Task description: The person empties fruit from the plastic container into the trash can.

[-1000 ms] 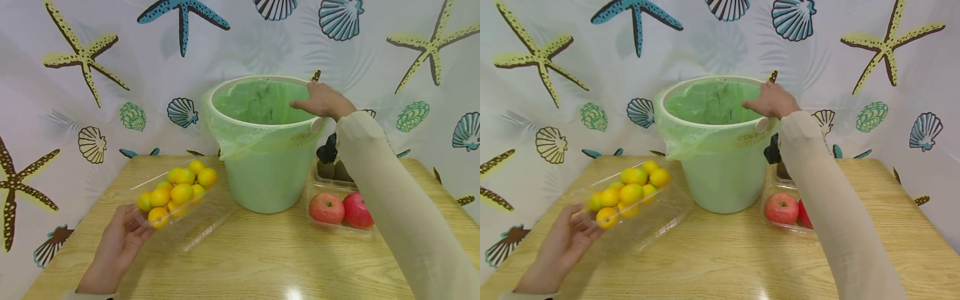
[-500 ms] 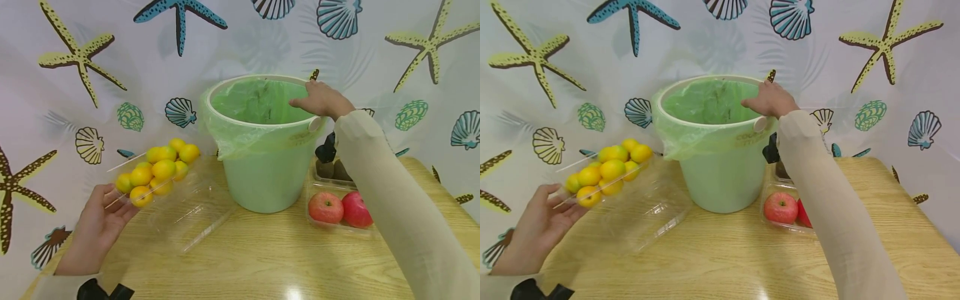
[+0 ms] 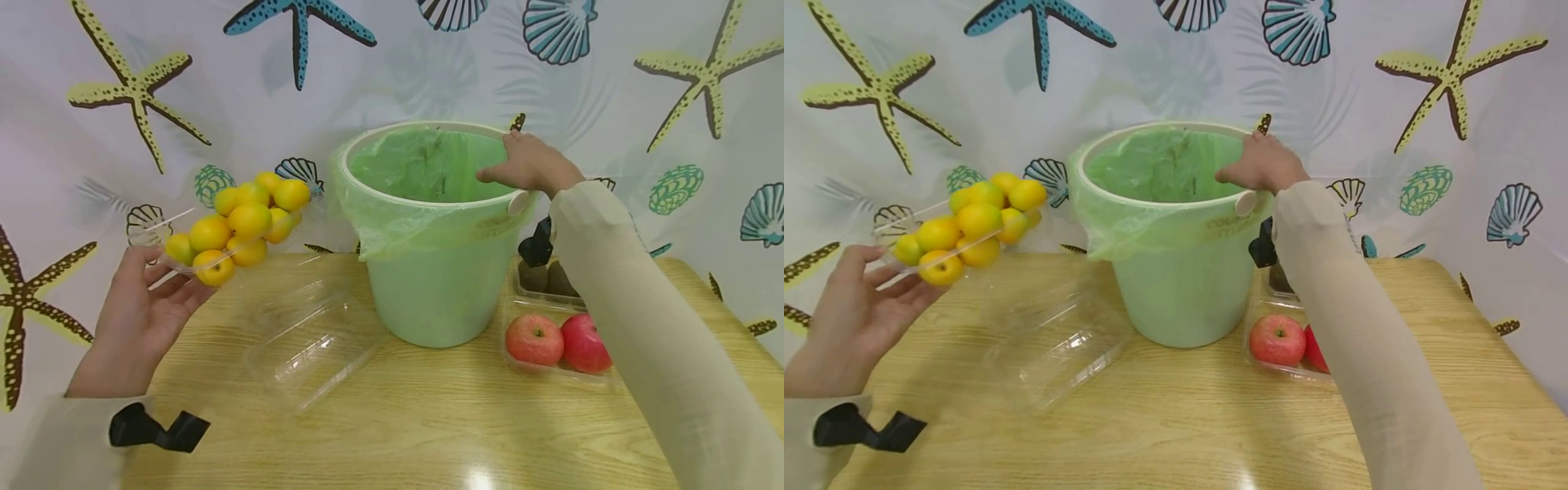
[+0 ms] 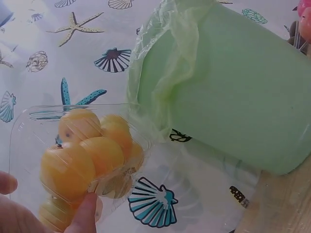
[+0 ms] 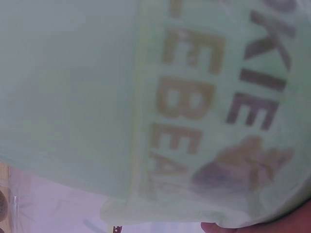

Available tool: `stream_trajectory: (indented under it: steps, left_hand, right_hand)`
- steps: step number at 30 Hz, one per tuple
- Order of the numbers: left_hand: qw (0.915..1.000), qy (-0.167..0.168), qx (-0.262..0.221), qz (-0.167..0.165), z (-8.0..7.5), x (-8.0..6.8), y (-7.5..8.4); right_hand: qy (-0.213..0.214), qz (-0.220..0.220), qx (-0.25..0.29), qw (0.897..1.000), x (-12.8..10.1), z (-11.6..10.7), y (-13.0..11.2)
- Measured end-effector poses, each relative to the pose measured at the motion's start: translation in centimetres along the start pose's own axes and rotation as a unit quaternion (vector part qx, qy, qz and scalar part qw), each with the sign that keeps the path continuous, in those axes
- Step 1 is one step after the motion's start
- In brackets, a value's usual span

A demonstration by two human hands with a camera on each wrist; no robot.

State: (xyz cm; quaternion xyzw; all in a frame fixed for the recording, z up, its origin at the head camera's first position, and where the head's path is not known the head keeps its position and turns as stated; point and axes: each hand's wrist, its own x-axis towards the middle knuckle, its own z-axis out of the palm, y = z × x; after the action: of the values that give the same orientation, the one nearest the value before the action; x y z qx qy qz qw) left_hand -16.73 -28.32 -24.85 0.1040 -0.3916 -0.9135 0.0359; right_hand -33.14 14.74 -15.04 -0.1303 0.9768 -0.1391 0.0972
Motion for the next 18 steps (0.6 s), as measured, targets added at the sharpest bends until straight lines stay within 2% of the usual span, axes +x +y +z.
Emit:
stream_trajectory:
  steps: [6, 12, 18]
  left_hand:
    - [0.9995, -0.016, -0.025, 0.013, 0.9, 0.2, 1.2]
    - [0.9990, -0.029, -0.033, 0.011, 1.8, 0.5, 2.2]
    - [0.9993, -0.022, -0.025, 0.013, 2.9, 0.8, 2.8]
  right_hand:
    - [0.002, -0.006, -0.001, 1.000, 0.0, 0.1, -0.1]
    - [0.006, -0.005, -0.003, 1.000, 0.0, 0.0, -0.1]
    - [0.007, -0.006, -0.008, 1.000, -0.1, 0.1, 0.1]
